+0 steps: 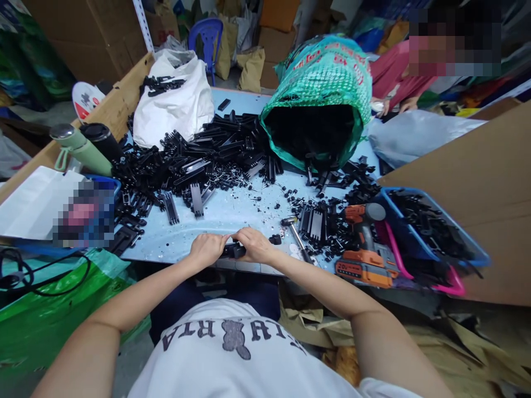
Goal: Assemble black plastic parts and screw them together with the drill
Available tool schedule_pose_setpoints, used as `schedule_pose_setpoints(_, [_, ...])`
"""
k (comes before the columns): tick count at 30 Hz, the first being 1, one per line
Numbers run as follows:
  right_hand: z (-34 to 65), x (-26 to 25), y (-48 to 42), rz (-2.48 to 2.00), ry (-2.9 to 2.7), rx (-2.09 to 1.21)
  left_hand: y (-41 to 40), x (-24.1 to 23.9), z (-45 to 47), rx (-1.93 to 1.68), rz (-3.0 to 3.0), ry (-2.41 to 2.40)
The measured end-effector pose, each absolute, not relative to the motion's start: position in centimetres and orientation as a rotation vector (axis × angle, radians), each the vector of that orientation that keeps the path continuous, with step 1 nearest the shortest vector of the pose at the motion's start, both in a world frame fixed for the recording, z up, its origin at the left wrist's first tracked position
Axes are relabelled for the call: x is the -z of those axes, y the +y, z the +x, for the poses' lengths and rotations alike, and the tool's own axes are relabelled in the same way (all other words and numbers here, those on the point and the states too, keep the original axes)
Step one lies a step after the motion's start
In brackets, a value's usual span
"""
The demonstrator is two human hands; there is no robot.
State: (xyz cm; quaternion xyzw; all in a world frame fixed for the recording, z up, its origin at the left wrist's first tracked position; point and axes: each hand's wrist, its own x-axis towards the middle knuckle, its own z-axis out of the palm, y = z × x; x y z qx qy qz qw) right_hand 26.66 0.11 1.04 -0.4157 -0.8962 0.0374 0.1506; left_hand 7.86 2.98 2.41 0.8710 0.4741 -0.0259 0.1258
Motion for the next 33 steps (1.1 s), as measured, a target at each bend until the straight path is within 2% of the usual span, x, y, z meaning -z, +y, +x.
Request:
schedule_pose_setpoints(3, [27.0, -1.1, 0.2, -1.218, -2.575, -0.223, 3.1, -2.4, 7.9, 0.062, 2.533, 1.394])
schedule_pose_setpoints(6, [26.8, -1.8, 0.1, -1.461, -2.626, -0.342, 3.2, -2.5, 8.2, 0.033, 2.535, 1.456])
schedule_pose_setpoints(10, [25.9, -2.6, -0.1, -1.868, -2.65, -0.165, 3.5, -2.6, 9.0, 0.064, 2.529, 1.562])
schedule_pose_setpoints(14, [26.0, -3.1, 0.5, -1.571, -2.849, -0.026, 3.8, -2.4, 9.1, 0.079, 2.557, 1.49])
schedule_pose_setpoints(17, [26.5, -3.2, 1.2, -1.349, -2.924, -0.046, 3.7, -2.2, 9.0, 0.086, 2.559, 1.417])
schedule_pose_setpoints(23, [28.1, -3.3, 1.3, -1.308, -2.835, -0.047, 4.1, -1.8, 8.4, -0.006, 2.541, 1.439])
schedule_pose_setpoints(26, [30.0, -3.9, 0.2, -1.369, -2.749, -0.057, 3.9, -2.2, 7.0, -0.131, 2.648, 1.291])
schedule_pose_setpoints(29, [31.2, -4.7, -1.7, -1.183, -2.662, -0.263, 2.4, -3.2, 5.5, -0.285, 2.721, 0.941])
schedule_pose_setpoints(33, [30.5, -5.5, -3.8, -0.704, -2.379, -0.781, -0.4, -4.1, 5.2, -0.768, 2.407, 0.439])
